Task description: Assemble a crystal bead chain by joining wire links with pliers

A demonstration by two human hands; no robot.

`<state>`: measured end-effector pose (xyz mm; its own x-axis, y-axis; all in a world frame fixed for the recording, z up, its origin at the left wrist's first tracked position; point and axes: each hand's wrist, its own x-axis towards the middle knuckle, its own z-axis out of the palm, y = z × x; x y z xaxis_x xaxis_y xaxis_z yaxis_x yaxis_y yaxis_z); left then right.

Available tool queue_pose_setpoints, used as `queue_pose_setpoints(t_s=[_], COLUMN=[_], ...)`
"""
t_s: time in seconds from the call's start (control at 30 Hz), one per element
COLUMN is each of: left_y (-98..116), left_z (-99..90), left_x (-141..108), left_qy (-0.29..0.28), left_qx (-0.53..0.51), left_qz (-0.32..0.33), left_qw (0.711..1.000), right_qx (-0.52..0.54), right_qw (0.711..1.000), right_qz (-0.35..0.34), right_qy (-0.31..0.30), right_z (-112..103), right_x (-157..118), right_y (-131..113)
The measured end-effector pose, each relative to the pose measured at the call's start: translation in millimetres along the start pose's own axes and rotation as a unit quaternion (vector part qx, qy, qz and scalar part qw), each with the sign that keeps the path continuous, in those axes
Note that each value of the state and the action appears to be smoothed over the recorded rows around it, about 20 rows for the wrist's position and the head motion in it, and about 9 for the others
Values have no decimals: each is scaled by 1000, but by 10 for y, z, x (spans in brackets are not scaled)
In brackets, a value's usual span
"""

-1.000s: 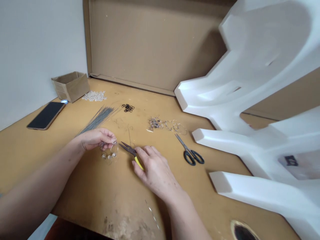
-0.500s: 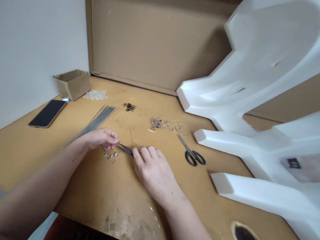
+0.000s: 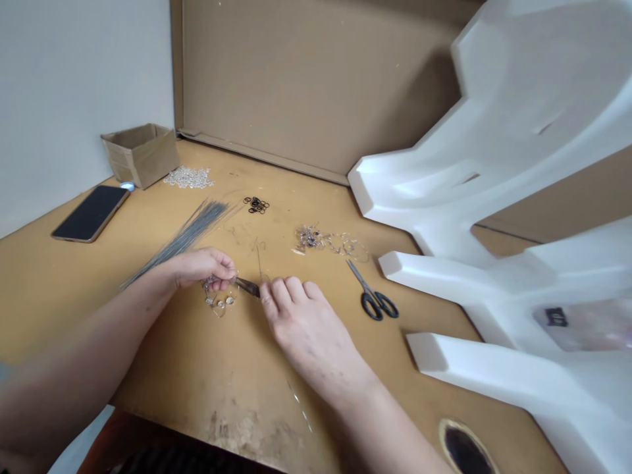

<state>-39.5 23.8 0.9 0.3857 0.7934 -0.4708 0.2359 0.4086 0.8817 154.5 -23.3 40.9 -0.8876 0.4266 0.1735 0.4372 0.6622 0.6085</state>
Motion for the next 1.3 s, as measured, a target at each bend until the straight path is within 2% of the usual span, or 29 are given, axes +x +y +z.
queue_pose_setpoints(t_s=[0.17, 0.33, 1.3], left_y=[-6, -7, -63], left_z=[22, 38, 6], left_x=[-6, -14, 45], left_qy=[-9, -10, -41], left_qx=[15, 20, -25], left_qz=[-5, -10, -3], left_qw=[1000, 1000, 999], right_qx=[12, 10, 7], right_qw=[999, 998, 998], right_qz=[-27, -30, -45], right_qy=[-36, -48, -47], right_z=[-52, -71, -77], right_x=[7, 29, 44], right_y=[34, 25, 61])
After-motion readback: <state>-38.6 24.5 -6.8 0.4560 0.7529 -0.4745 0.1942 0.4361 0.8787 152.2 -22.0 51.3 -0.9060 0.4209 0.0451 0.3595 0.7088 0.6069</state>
